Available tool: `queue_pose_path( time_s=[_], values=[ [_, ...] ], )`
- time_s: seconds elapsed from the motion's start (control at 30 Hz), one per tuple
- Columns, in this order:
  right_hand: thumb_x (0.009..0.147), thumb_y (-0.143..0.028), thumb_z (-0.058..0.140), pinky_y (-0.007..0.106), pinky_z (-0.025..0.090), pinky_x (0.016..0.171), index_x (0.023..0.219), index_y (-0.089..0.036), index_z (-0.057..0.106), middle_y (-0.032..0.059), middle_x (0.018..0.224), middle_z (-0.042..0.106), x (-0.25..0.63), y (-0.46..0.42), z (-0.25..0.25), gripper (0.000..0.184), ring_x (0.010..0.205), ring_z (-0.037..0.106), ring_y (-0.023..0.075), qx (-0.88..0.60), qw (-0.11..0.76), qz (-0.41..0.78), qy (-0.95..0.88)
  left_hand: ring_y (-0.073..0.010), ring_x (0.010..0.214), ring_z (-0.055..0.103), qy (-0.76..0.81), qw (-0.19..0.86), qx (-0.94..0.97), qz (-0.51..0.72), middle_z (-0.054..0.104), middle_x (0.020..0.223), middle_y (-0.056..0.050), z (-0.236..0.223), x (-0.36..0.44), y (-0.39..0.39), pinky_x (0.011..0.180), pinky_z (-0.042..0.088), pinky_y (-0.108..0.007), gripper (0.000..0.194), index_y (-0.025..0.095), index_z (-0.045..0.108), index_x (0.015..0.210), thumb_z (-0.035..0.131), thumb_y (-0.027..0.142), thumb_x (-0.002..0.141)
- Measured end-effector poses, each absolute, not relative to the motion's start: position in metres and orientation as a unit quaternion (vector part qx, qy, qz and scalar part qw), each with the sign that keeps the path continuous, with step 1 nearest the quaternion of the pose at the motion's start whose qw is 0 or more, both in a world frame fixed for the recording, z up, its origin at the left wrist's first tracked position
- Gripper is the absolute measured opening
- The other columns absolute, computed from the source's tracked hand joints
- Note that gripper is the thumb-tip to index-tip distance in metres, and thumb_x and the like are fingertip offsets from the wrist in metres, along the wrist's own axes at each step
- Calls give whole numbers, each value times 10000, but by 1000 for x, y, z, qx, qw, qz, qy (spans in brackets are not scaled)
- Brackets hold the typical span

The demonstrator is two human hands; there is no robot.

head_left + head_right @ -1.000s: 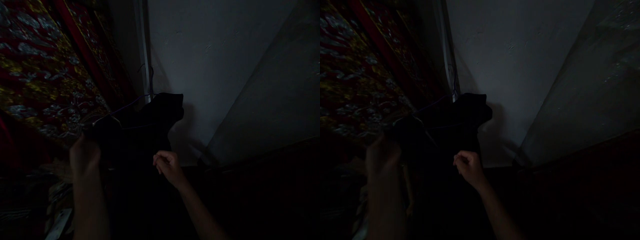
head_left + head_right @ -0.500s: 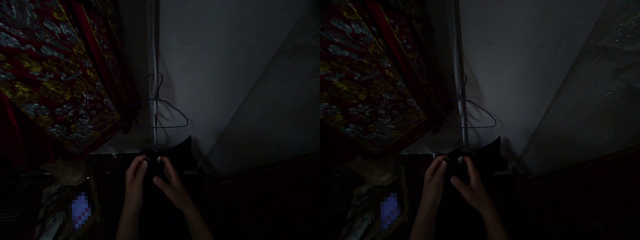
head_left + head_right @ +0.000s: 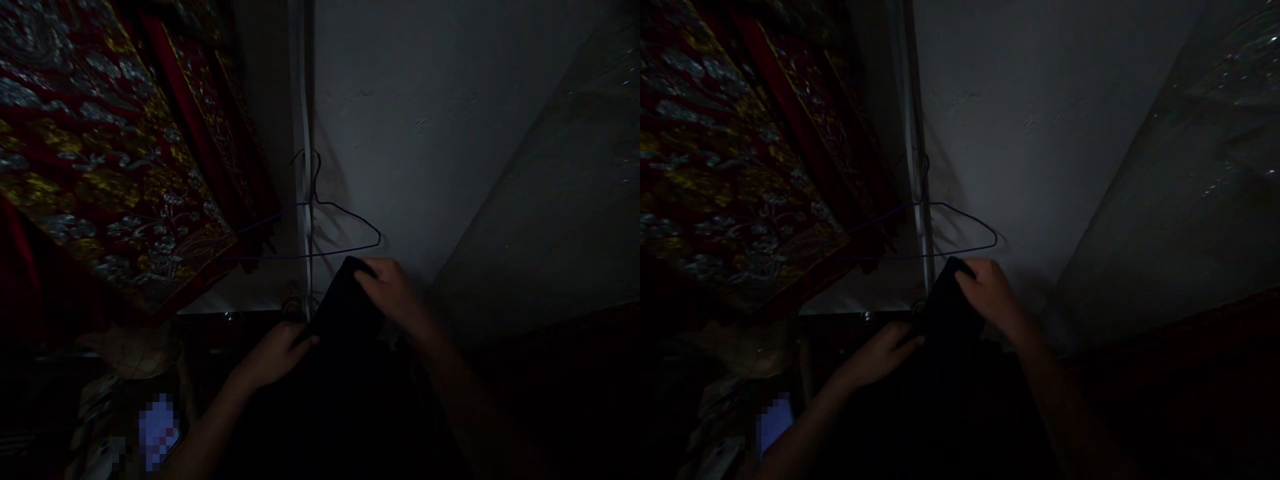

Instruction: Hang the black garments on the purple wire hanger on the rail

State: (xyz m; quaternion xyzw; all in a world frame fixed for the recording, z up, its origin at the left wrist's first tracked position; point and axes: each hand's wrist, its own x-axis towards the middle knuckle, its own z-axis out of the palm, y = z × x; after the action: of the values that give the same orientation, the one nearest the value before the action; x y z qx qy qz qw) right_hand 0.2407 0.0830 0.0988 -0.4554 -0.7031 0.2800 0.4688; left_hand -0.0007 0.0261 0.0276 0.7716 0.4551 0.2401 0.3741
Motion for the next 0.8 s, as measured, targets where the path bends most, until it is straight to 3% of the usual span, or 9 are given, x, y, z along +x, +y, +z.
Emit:
queue_pose_path(
  time_s=[0.1,0.17,0.23,0.33,0.47,0.53,0.6,0.7,0.8],
  values=[
    [775,-269,507,277,471,701,755,-190,665,25,756,661,229,125,92,178,774,616,187,-414,558,201,-691,-311,1067,707,499,300,771,259,766,1159,-85,40,-14,28,977,529,-411,378,221,722,1189,544,464,961],
    [810,-300,473,290,489,789,830,-186,687,38,833,694,214,147,79,243,848,633,191,-408,554,225,-690,-309,1094,705,511,301,751,291,759,1197,-77,49,-22,27,970,536,-403,425,226,688,1263,540,488,964],
    [813,-345,471,274,480,680,727,-190,654,19,703,654,204,159,66,255,712,599,179,-423,528,260,-689,-286,1107,706,505,319,741,307,745,1243,-60,55,-29,24,966,539,-380,443,238,668,1291,514,513,979],
    [765,-379,529,247,338,495,529,-212,504,-25,493,469,211,158,55,290,514,441,139,-449,522,267,-675,-300,1056,723,561,256,751,233,769,1159,-89,54,-41,17,946,532,-401,435,233,718,1175,465,537,995],
    [756,-388,574,257,274,495,504,-204,489,-27,488,421,251,131,68,323,494,406,121,-482,537,163,-673,-367,949,732,665,90,740,39,777,971,-160,51,-67,16,920,498,-528,399,197,757,1001,427,421,999],
    [766,-388,580,260,267,490,517,-202,509,-24,493,415,269,117,82,319,489,408,121,-494,535,108,-676,-363,918,723,679,38,733,18,761,955,-163,55,-81,21,896,498,-544,358,205,747,1019,427,361,982],
    [774,-396,584,259,239,466,496,-211,462,-28,478,374,279,106,94,356,466,370,112,-504,532,95,-673,-351,995,690,674,-7,734,81,744,1008,-153,65,-93,29,913,500,-526,317,224,725,1046,437,328,963],
    [779,-426,598,258,191,436,465,-224,372,-34,458,321,281,98,102,436,445,316,97,-515,524,100,-671,-344,1248,558,618,-46,745,248,690,1265,-132,88,-98,42,1052,447,-531,250,231,685,1014,456,291,934],
    [772,-434,600,249,205,427,471,-221,396,-37,459,345,272,94,96,421,442,325,92,-502,519,133,-679,-312,1388,465,528,-6,767,365,549,1504,-104,114,-81,53,1152,379,-543,185,221,639,961,463,253,916]
  ],
)
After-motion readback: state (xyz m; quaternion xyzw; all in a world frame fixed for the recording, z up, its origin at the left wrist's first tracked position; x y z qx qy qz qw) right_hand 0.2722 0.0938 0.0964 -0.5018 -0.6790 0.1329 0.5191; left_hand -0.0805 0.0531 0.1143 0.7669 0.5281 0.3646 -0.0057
